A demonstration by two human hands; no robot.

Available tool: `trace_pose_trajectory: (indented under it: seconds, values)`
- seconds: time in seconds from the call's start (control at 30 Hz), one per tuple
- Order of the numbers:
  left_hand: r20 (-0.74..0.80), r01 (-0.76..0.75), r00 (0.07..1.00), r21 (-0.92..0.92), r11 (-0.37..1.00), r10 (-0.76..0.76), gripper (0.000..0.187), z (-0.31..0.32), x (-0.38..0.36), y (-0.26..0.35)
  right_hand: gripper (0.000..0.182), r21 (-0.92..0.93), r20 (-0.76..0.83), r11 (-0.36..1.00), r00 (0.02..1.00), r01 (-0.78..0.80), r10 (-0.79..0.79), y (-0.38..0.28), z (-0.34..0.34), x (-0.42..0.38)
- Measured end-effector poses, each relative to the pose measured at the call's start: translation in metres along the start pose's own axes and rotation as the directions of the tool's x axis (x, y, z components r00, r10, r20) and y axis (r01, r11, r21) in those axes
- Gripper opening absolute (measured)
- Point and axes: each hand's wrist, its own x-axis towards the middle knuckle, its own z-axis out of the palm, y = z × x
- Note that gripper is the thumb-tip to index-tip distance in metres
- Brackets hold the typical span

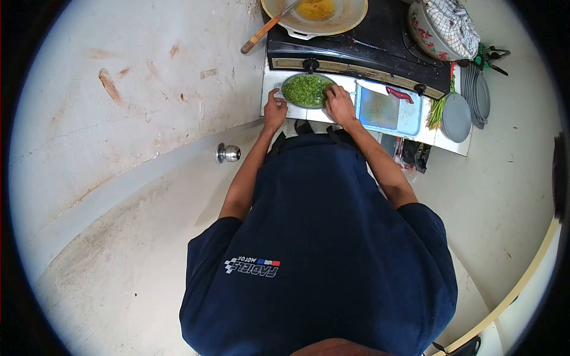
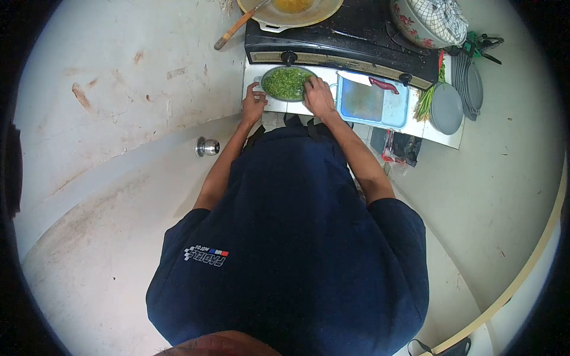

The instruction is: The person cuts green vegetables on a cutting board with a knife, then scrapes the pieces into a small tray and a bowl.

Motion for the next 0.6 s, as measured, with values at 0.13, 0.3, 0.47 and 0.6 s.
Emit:
trace_pose_trajectory:
  seconds: [0.13, 0.3, 0.47, 0.6]
  values:
    - [-0.007, -0.003, 1.000, -0.007, 1.000, 0.003, 0.053, 0.002, 0.002, 0.000, 0.035, 0.126, 0.173, 0.983, 0.979, -0.133, 0.110, -0.002, 0.010, 0.000]
    - [-0.022, -0.024, 0.999, 0.031, 0.999, 0.025, 0.052, 0.000, -0.002, 0.005, 0.041, 0.126, -0.026, 0.992, 0.999, -0.021, 0.024, -0.010, 0.011, 0.003]
    - [-0.023, -0.046, 0.999, 0.053, 0.998, 0.048, 0.053, 0.004, 0.001, -0.007, 0.046, 0.120, 0.008, 0.993, 1.000, 0.006, -0.007, -0.019, 0.000, 0.006]
    - [-0.023, -0.064, 0.997, 0.123, 0.990, 0.067, 0.054, 0.000, -0.003, -0.002, 0.047, 0.085, 0.112, 0.996, 0.993, 0.037, -0.046, -0.014, 0.004, 0.006]
